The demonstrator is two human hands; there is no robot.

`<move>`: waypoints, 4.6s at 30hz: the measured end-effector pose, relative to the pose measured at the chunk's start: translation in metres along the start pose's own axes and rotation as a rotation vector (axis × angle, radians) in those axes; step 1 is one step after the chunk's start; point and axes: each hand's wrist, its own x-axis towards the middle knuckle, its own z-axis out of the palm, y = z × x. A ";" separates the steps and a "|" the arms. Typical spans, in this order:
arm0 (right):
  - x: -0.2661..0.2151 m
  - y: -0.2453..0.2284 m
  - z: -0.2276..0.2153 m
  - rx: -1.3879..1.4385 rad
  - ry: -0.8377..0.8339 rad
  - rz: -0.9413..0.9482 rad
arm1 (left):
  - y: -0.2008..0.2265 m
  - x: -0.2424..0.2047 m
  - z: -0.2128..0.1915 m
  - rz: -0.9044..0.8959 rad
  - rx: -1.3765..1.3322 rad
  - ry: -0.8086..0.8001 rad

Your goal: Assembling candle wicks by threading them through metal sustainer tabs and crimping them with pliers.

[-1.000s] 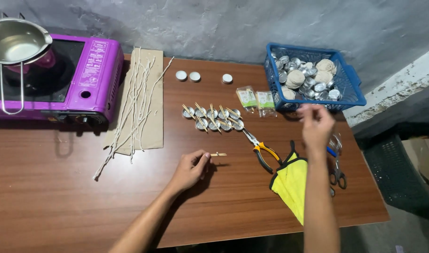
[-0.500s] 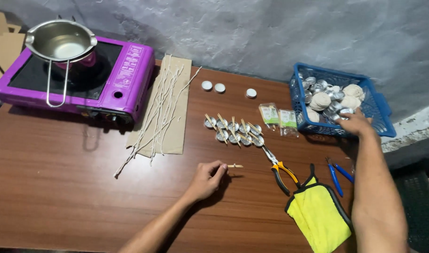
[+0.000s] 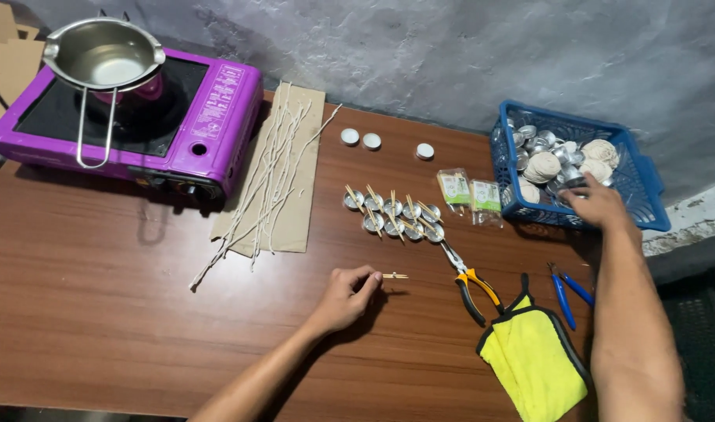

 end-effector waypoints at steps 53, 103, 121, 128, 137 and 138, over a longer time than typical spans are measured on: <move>-0.180 -0.105 0.130 0.641 0.843 -0.903 | -0.009 0.004 0.005 -0.054 -0.231 0.177; -0.234 -0.125 0.175 0.607 0.304 -0.830 | -0.018 0.003 0.013 -0.068 -0.031 0.250; -0.216 -0.132 0.204 0.388 0.470 -0.890 | -0.007 0.008 -0.020 -0.090 -0.119 0.495; -0.219 -0.150 0.209 0.453 0.502 -0.903 | 0.008 0.009 -0.051 -0.066 -0.027 0.655; -0.225 -0.206 0.222 0.471 0.549 -0.820 | -0.010 0.012 -0.049 -0.055 0.016 0.651; -0.224 -0.211 0.224 0.466 0.559 -0.808 | -0.015 0.014 -0.048 -0.034 0.044 0.642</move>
